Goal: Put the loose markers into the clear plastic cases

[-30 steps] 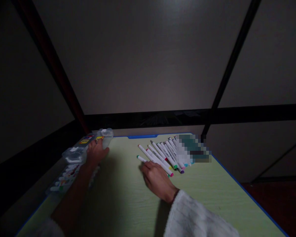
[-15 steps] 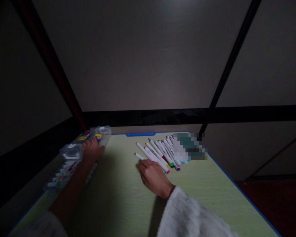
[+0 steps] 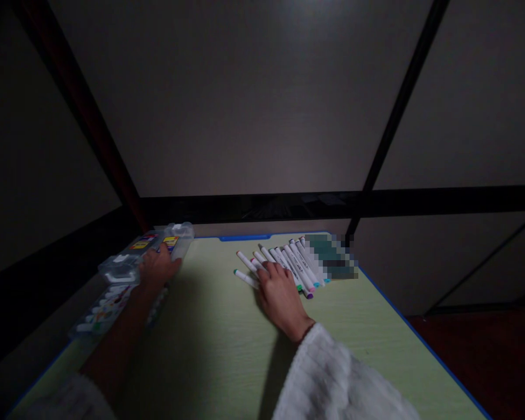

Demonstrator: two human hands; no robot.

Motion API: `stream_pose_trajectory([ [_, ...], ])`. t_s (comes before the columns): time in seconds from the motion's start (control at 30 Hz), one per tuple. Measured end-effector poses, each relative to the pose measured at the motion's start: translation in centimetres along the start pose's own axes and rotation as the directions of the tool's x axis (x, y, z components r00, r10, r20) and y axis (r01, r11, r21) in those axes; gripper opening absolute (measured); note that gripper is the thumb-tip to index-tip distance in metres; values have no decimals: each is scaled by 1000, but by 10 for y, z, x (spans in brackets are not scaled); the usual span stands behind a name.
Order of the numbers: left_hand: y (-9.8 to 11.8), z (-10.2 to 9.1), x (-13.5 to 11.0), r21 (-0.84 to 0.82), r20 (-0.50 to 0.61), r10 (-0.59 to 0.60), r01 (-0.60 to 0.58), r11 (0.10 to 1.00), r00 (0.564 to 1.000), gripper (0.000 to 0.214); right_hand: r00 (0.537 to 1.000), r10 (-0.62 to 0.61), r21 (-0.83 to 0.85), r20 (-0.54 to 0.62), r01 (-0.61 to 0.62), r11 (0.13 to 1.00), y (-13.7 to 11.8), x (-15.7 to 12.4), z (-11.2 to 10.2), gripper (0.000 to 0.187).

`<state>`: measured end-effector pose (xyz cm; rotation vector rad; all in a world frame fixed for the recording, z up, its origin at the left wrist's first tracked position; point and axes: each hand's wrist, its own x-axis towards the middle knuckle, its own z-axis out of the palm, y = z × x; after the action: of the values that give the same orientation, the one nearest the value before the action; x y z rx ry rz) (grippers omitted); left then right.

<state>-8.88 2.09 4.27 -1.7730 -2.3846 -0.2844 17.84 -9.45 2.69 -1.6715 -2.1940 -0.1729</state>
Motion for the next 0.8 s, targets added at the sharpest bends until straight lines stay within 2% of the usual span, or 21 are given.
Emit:
stream_pose_trajectory([
  [0.13, 0, 0, 1, -14, 16, 3, -3, 1000, 1000, 47, 994, 110, -50, -15, -111, 993, 10, 0, 3, 30],
  [0.33, 0, 1, 2, -32, 31, 36, -35, 999, 999, 49, 979, 197, -140, -51, -202, 969, 23, 1, 1, 32],
  [0.53, 5, -2, -2, -35, 11, 85, -85, 996, 996, 52, 942, 317, -219, -113, -334, 917, 52, 1, 0, 37],
  [0.6, 13, -6, -7, -33, -15, 120, -121, 992, 993, 57, 928, 354, -242, -114, -372, 896, 61, 0, 2, 39],
  [0.67, 26, -11, -17, -38, -76, 201, -205, 978, 977, 61, 917, 385, -260, -105, -399, 879, 67, -1, 3, 40],
  [0.73, 45, -15, -33, -63, -92, 289, -295, 953, 953, 65, 906, 413, -273, -90, -421, 865, 71, -2, 4, 40],
  [0.8, 66, -16, -56, -118, -76, 408, -415, 902, 910, 64, 897, 436, -283, -71, -437, 854, 72, -3, 6, 40],
])
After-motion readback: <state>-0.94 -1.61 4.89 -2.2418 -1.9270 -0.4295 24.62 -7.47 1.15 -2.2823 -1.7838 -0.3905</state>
